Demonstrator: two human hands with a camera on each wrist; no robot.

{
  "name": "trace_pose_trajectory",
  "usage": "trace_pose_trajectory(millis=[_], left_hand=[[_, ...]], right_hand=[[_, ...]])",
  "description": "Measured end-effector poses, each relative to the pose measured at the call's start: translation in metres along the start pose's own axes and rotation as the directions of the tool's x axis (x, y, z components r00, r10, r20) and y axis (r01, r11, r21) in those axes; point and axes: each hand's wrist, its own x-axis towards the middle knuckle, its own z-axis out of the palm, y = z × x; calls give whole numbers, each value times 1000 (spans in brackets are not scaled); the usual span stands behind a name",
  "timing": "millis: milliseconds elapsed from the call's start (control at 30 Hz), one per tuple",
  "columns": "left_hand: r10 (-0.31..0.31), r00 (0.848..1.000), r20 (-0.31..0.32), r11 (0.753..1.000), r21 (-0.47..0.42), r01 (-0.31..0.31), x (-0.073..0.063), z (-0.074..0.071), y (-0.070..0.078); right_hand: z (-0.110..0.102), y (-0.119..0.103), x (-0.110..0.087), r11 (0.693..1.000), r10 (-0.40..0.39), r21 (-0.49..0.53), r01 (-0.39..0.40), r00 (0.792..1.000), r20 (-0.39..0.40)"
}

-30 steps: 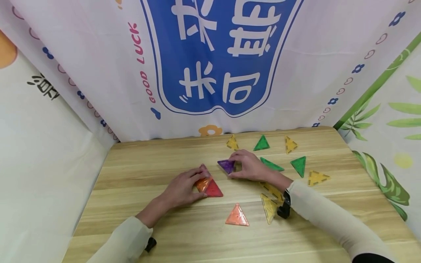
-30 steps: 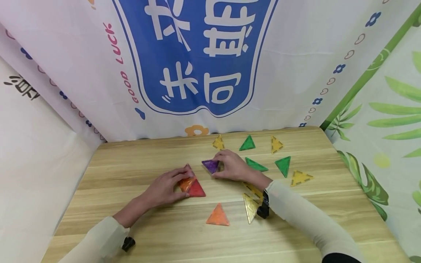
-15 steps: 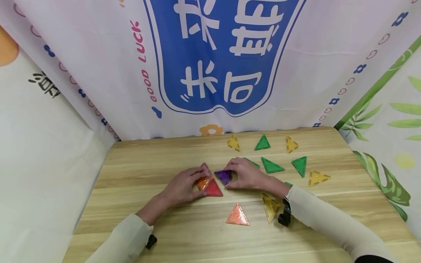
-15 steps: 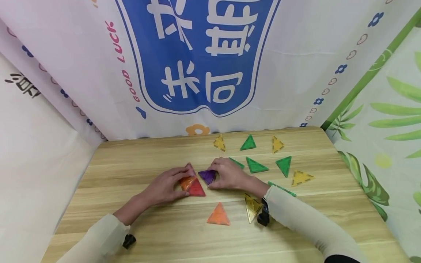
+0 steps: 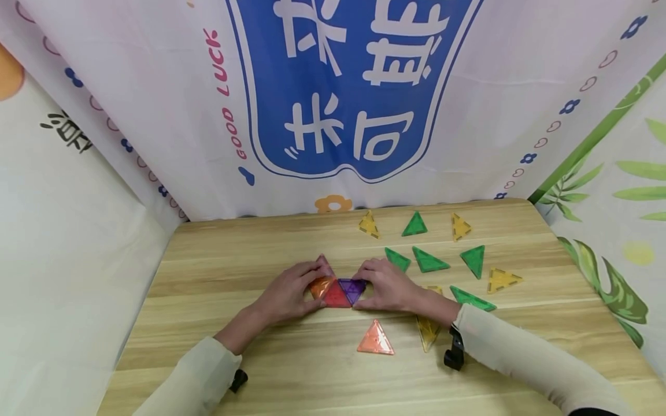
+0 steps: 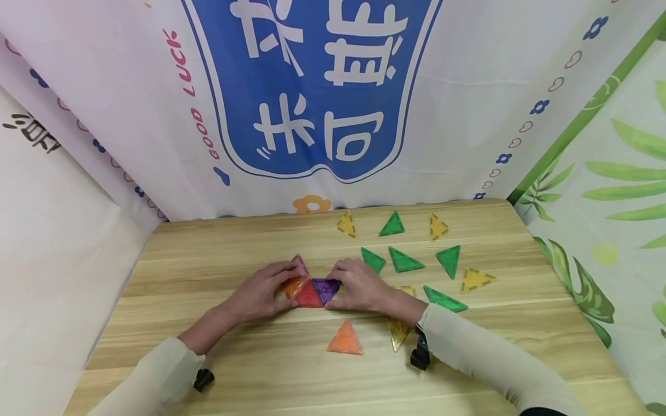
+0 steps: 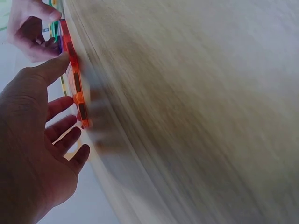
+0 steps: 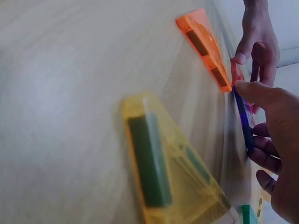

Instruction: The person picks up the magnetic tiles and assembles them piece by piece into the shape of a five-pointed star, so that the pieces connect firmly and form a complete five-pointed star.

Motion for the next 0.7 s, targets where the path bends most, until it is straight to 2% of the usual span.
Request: trace_pose_trajectory(millis=[233, 467, 700], left_hand=[[-34, 999, -38, 999, 22, 35, 4, -1, 6], [-129, 991, -27, 988, 82, 131, 7, 0, 19], [-148, 988, -45, 985, 78, 151, 9, 5, 28]], right_hand=[[-9, 0, -3, 999, -4, 32, 2, 999, 34], [-24, -4, -21, 988, -110, 121, 100, 991, 82], [-29, -15, -47, 961, -196, 229, 156, 966, 166]])
